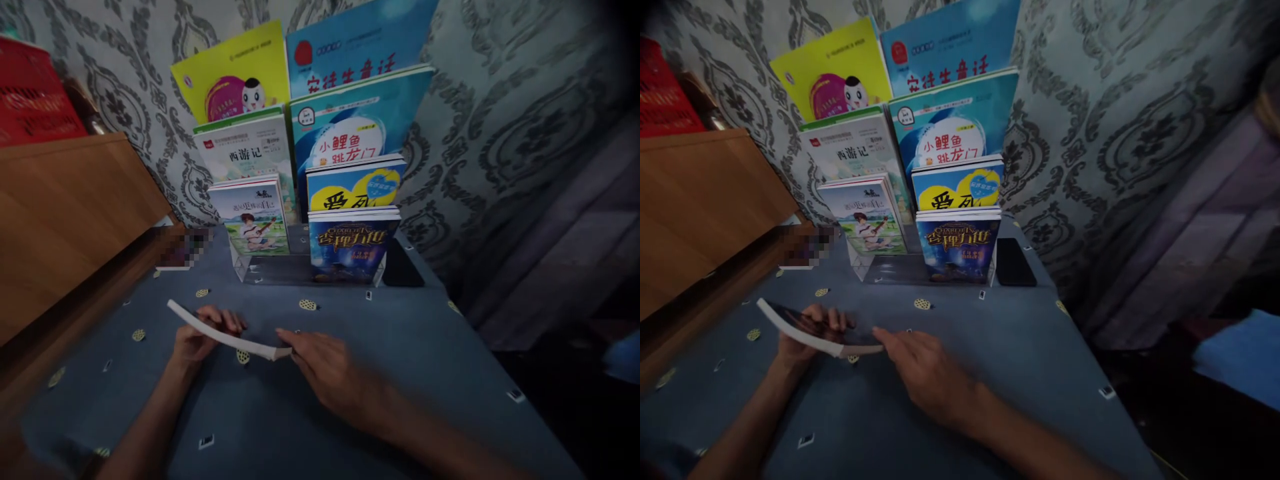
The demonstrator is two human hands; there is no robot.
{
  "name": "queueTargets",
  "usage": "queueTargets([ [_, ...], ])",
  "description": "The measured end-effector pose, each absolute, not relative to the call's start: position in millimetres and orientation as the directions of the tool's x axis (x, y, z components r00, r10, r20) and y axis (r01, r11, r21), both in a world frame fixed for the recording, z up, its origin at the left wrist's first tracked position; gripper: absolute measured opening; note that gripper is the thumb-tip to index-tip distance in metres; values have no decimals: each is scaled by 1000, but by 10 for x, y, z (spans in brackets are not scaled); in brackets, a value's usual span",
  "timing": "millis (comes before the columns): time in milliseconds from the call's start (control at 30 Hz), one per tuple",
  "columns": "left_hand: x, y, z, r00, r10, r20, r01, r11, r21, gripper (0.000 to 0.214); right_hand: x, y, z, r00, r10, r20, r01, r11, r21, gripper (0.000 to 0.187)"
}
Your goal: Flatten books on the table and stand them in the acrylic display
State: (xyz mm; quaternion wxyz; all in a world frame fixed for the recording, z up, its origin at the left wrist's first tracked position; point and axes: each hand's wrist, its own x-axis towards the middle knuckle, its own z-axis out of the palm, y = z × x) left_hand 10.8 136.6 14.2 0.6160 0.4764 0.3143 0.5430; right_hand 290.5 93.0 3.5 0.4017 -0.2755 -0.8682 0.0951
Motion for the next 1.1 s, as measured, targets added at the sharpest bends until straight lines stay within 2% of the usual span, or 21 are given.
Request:
queueTargets([
  [167, 81, 1379, 154, 207, 975, 82, -318, -12, 948, 26, 2809, 943, -147, -554, 534, 639, 382, 845, -374, 43],
  [300, 81, 1401, 173, 201, 976, 89, -311, -23, 950, 22, 2779, 984, -90, -558, 528, 640, 374, 849, -373, 40],
  [467, 84, 1439, 187, 54, 997, 57, -329, -36, 944, 12, 2740, 1096, 81, -568, 541, 620, 330, 840, -430, 32],
  [567, 47, 1474, 171, -46, 998, 47, -361, -61, 930, 18, 2656, 1168, 94, -567, 551, 613, 339, 834, -436, 26],
  [733, -42, 1593, 155, -149, 982, 111, -330, -156, 931, 27, 2443, 1354, 42, -504, 655, 563, 437, 756, -488, 22],
  [933, 2, 1881, 172, -186, 970, 158, -312, -211, 927, 38, 2272, 1683, 49, -349, 828, 439, 587, 558, -587, 19],
  [1100, 134, 2175, 189, -204, 949, 241, -285, -293, 913, 40, 2257, 1932, 118, -274, 860, 431, 646, 497, -580, 20],
])
